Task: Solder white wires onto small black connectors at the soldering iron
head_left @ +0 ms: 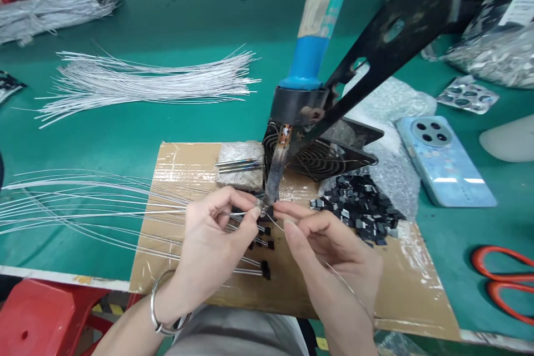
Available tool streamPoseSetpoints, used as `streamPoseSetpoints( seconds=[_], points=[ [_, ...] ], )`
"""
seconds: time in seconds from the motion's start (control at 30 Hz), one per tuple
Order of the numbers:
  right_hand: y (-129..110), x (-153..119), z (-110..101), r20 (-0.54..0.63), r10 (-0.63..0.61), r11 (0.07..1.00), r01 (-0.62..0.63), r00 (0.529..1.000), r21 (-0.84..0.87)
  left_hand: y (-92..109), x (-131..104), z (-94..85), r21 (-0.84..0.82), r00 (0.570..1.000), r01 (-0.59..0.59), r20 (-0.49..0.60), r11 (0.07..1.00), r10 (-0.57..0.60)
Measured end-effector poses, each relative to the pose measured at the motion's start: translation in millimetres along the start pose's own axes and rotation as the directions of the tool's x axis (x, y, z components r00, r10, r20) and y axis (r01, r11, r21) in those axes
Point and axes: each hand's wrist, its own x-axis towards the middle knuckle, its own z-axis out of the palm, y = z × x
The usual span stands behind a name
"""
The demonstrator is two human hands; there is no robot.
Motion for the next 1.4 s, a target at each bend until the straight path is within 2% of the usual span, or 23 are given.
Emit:
streamPoseSetpoints(
  seconds=[0.47,0.93,1.4],
  points=[
    [-1.6,-2.1,3.2,-0.038,0.015,1.000,-0.015,0.999,-0.001,-0.7,-1.8,-0.2,0.018,1.000,-0.013,-0.010,1.000,0.013],
    [3.3,-0.4,3.7,-0.042,-0.045,0.999,0.043,0.998,-0.032,-3.0,-0.8,-0.4,0.031,1.000,-0.027,-0.014,0.999,0.027],
    [1.3,-2.4,4.4,-0.053,-0.050,0.998,0.049,0.997,-0.028,-2.8,-3.5,-0.1,0.003,0.998,-0.058,-0.004,0.998,0.058]
  ],
)
